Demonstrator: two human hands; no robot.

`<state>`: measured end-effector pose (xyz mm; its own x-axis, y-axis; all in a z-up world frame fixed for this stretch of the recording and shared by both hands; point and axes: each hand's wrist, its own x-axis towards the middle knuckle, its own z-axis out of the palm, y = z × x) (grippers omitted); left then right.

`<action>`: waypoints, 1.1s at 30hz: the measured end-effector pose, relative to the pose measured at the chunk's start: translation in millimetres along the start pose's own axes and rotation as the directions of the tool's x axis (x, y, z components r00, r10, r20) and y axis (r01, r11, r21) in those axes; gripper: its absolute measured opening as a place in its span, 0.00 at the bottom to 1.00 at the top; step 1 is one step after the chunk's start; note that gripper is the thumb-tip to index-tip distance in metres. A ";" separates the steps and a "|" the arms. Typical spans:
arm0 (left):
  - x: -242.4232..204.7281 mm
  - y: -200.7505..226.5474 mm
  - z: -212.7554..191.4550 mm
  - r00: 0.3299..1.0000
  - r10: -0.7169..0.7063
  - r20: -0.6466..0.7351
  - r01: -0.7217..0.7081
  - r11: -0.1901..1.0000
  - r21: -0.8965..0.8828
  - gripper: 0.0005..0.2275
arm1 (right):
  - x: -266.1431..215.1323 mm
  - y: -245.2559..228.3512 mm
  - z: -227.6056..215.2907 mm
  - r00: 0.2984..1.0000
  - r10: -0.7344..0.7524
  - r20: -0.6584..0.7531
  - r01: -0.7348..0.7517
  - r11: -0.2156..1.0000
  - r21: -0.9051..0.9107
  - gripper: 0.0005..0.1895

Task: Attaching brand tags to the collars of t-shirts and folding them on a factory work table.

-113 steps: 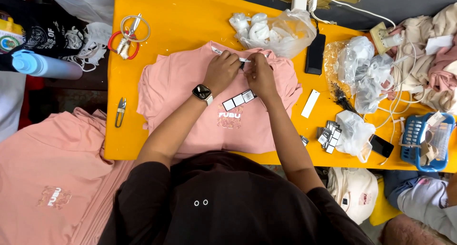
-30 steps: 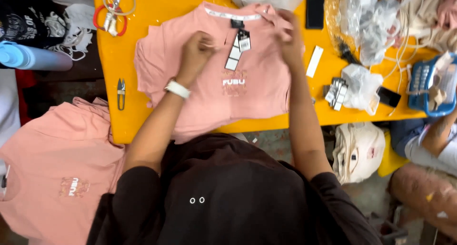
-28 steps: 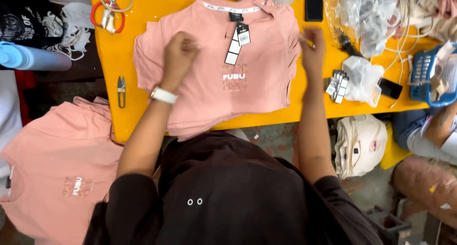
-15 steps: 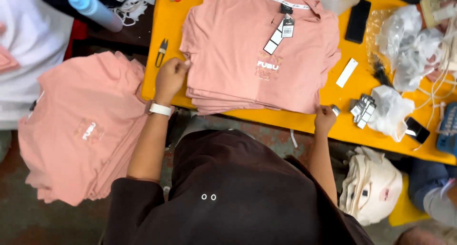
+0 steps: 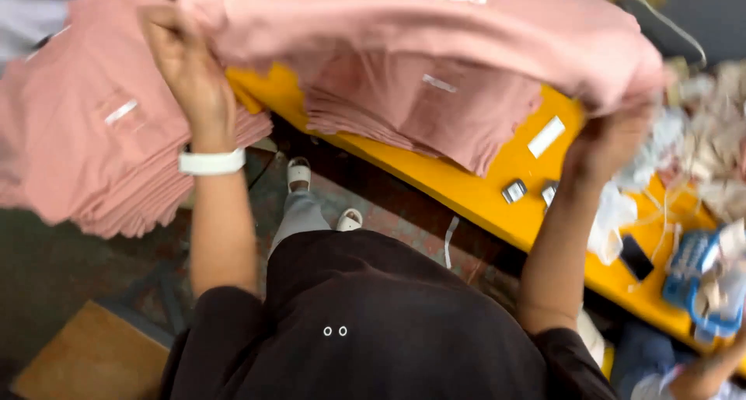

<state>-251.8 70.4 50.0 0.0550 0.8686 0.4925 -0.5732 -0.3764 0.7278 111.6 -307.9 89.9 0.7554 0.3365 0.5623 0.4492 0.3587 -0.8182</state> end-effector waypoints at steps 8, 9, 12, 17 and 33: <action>-144.3 191.7 -287.0 0.823 -0.529 -0.208 0.557 0.676 0.482 0.05 | -52.2 84.5 56.7 0.557 0.687 0.467 -0.698 0.692 -0.187 0.06; -153.2 206.6 -300.8 0.850 -0.406 -0.336 0.524 0.727 0.444 0.06 | -57.5 89.1 95.7 0.580 0.715 0.390 -0.744 0.660 -0.104 0.06; -130.4 195.1 -371.0 0.893 0.109 -0.437 0.325 0.516 0.792 0.10 | -90.0 133.0 242.9 0.516 0.677 0.525 -0.700 0.686 -0.197 0.12; -20.3 197.8 -453.7 0.836 0.337 -0.433 0.117 0.662 0.741 0.16 | -78.4 181.2 457.0 0.545 0.574 0.611 -0.726 0.688 0.001 0.07; -42.9 108.4 -528.1 0.855 -0.175 -0.488 0.464 -0.159 0.871 0.06 | -207.3 336.4 503.1 0.518 0.487 0.703 0.036 0.809 -0.587 0.12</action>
<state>-748.1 162.5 -144.2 -0.2515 0.9659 0.0616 0.8290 0.1821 0.5287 -133.9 181.1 -241.5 0.2748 0.9612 -0.0232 0.6704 -0.2088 -0.7121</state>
